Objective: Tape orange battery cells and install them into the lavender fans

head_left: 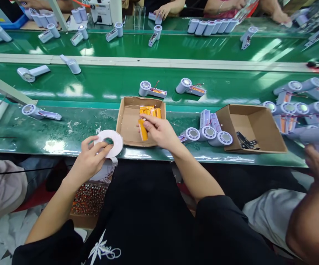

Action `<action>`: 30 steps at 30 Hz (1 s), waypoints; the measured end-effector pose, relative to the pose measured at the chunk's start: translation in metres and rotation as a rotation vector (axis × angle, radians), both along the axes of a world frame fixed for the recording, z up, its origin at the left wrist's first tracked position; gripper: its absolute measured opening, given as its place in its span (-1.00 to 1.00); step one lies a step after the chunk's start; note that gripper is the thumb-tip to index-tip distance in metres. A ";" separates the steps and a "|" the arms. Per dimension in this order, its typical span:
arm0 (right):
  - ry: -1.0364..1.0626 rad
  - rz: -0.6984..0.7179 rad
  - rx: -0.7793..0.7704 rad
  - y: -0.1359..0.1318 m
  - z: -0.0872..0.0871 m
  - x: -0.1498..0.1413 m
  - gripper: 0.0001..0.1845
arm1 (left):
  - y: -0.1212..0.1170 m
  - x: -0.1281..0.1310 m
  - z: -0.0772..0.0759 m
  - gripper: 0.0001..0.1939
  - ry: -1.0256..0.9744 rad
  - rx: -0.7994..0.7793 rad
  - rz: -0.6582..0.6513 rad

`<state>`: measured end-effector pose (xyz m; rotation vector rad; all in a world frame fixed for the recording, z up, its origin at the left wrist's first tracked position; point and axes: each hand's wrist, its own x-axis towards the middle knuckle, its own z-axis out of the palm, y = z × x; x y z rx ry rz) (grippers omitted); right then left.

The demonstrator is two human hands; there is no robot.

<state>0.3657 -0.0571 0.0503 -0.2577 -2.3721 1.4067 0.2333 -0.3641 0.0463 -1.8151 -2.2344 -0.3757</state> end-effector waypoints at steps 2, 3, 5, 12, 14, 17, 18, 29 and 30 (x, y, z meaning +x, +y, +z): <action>-0.012 0.073 -0.060 -0.020 -0.003 0.011 -0.53 | 0.006 0.004 0.006 -0.43 0.056 0.018 -0.040; -0.021 0.093 -0.071 -0.029 -0.004 0.014 -0.54 | 0.009 0.006 0.010 -0.45 0.088 0.025 -0.060; -0.041 0.133 -0.131 -0.040 -0.006 0.018 -0.51 | 0.014 0.009 0.018 -0.50 0.150 0.029 -0.081; 0.200 -0.036 -0.758 -0.056 -0.014 0.009 -0.33 | 0.042 0.035 0.019 -0.49 0.322 0.196 0.015; 0.355 -0.265 -0.875 -0.073 -0.019 0.004 -0.28 | 0.054 0.051 0.007 -0.48 0.312 0.315 0.086; 0.423 -0.377 -0.892 -0.077 -0.023 0.002 -0.30 | 0.056 0.074 -0.010 -0.51 0.213 0.374 0.170; 0.436 -0.375 -0.855 -0.066 -0.022 0.005 -0.32 | 0.050 0.077 -0.015 -0.53 0.171 0.365 0.170; 0.573 -0.425 -0.364 0.047 -0.021 0.073 -0.52 | -0.066 -0.131 -0.024 -0.62 -0.297 0.054 0.608; 0.533 -0.405 -0.333 0.041 -0.024 0.079 -0.53 | -0.072 -0.156 -0.019 -0.61 -0.224 0.069 0.688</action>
